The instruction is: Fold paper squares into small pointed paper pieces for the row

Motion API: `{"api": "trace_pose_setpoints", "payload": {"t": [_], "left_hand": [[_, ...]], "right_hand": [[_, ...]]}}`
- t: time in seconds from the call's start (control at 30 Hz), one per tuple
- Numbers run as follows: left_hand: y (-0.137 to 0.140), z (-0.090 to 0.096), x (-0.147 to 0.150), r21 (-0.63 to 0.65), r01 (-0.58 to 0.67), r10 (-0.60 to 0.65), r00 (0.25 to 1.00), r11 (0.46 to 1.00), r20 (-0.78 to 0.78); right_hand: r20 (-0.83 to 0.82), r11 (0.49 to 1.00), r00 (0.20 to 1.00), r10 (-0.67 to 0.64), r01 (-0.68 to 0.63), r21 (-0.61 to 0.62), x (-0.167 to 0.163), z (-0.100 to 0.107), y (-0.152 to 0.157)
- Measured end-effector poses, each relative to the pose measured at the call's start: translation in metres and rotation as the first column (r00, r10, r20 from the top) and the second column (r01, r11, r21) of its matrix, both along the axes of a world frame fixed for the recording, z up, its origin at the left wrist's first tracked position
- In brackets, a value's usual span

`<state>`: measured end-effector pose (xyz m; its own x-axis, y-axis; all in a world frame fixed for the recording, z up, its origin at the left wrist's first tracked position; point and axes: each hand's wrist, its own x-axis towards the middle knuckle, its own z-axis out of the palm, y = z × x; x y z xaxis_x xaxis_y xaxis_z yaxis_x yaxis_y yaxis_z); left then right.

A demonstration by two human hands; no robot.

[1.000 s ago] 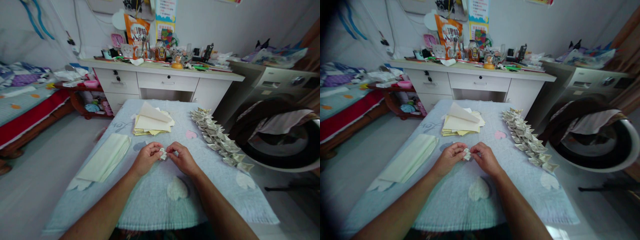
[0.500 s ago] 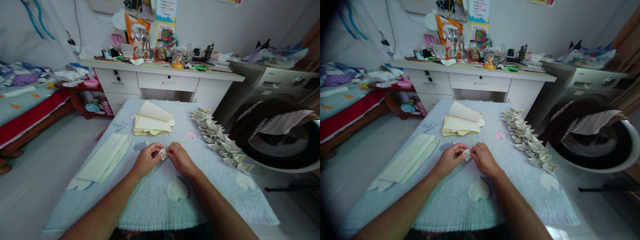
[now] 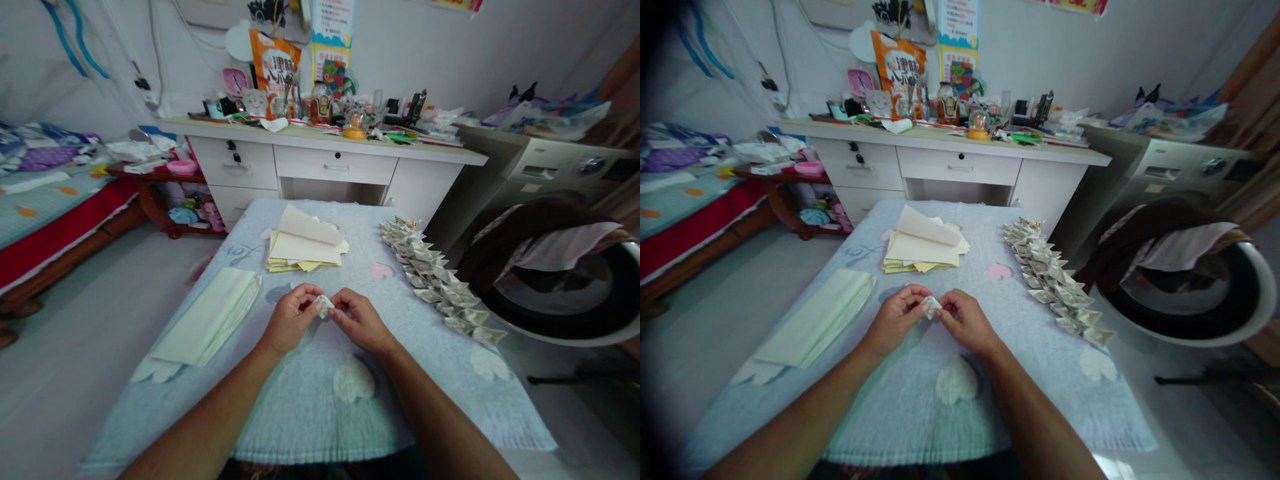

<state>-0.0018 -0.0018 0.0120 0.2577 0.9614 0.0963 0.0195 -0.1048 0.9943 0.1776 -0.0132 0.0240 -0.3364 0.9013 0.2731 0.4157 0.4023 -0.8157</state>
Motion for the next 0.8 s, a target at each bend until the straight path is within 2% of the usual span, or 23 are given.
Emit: {"api": "trace_pose_setpoints", "payload": {"t": [0.47,0.67,0.8], "left_hand": [[-0.0015,0.0023,0.0021,-0.028,0.007,-0.007,0.999,1.0,0.032],[-0.0009,0.0024,0.0009,-0.013,0.048,-0.048,0.999,0.999,-0.009],[0.0016,0.0018,-0.0011,-0.005,0.042,-0.042,0.993,0.999,-0.11]], "right_hand": [[-0.128,0.998,0.991,-0.048,0.042,-0.047,-0.0046,-0.0031,0.0015],[-0.109,0.999,0.994,-0.031,0.028,-0.022,-0.0029,-0.0022,0.003],[-0.066,1.0,0.998,-0.015,0.015,0.002,-0.0016,-0.0032,0.0035]]}}
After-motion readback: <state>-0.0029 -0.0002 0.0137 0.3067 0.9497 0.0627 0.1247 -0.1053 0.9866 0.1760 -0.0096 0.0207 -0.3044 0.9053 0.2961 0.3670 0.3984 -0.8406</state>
